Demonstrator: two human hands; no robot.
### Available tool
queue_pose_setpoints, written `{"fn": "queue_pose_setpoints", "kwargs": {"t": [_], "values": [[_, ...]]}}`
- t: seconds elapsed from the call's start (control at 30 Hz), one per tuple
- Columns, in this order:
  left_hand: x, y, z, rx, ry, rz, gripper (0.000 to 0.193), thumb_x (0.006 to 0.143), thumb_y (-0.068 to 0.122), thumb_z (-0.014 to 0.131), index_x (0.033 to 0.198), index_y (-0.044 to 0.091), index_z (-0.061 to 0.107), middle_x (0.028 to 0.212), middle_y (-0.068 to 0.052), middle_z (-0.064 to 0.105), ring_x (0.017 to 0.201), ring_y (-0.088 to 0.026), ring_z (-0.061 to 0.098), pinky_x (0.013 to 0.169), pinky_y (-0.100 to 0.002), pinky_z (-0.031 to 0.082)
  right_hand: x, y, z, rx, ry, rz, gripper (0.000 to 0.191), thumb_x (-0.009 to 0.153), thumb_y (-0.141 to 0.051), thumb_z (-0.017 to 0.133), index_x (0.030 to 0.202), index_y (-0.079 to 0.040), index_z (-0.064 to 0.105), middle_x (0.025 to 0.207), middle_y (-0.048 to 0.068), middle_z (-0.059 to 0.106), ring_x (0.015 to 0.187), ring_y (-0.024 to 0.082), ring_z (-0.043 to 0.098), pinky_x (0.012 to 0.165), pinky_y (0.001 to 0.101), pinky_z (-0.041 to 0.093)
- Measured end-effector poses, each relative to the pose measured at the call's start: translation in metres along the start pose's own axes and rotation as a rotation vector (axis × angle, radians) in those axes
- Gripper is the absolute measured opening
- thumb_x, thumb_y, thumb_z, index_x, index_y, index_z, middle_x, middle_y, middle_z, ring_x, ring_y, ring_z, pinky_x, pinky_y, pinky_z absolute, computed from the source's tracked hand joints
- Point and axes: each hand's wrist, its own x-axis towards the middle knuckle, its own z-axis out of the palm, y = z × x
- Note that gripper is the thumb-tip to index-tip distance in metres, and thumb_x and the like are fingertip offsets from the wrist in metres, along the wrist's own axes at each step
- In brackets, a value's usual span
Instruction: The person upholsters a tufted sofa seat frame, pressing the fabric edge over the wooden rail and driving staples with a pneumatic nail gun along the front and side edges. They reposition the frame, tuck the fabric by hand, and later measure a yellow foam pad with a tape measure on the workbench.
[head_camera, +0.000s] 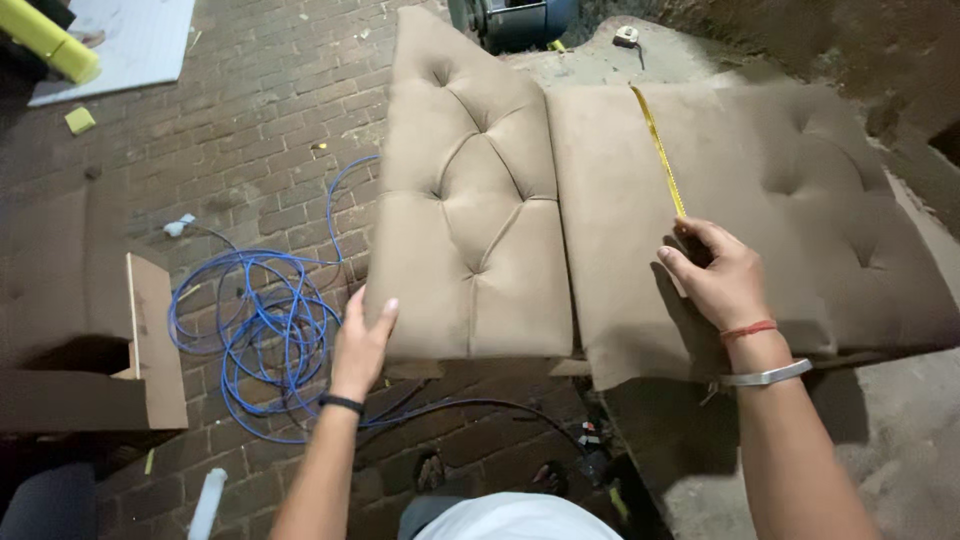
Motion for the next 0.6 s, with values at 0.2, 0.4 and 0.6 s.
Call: {"fn": "queue_pose_setpoints", "kwargs": {"t": [0.2, 0.4, 0.6], "values": [[0.001, -0.041, 0.029, -0.482, 0.304, 0.164, 0.035, 0.101, 0.017, 0.061, 0.132, 0.001, 0.066, 0.116, -0.008, 0.072, 0.099, -0.012, 0.066, 0.089, -0.027, 0.052, -0.001, 0.034, 0.011, -0.42, -0.128, -0.162, 0.079, 0.085, -0.058, 0.067, 0.147, -0.01, 0.055, 0.16, 0.018, 0.042, 0.15, 0.038, 0.032, 0.12, 0.0532, 0.021], [0.078, -0.055, 0.017, -0.276, 0.312, 0.162, 0.028, 0.101, 0.014, 0.063, 0.122, 0.002, 0.076, 0.094, -0.003, 0.067, 0.083, -0.01, 0.057, 0.076, -0.027, 0.046, -0.002, 0.018, 0.037, -0.432, -0.043, -0.059, 0.08, 0.082, -0.057, 0.072, 0.145, -0.01, 0.057, 0.158, 0.018, 0.042, 0.148, 0.037, 0.033, 0.119, 0.0531, 0.02], [0.165, -0.005, 0.007, -0.018, 0.255, 0.333, 0.027, 0.097, 0.017, 0.063, 0.117, 0.003, 0.074, 0.107, -0.012, 0.075, 0.096, -0.022, 0.072, 0.087, -0.036, 0.056, 0.004, -0.011, 0.069, -0.322, 0.17, 0.011, 0.045, 0.084, -0.043, 0.077, 0.119, -0.015, 0.077, 0.145, 0.017, 0.059, 0.141, 0.033, 0.047, 0.12, 0.0508, 0.028]]}}
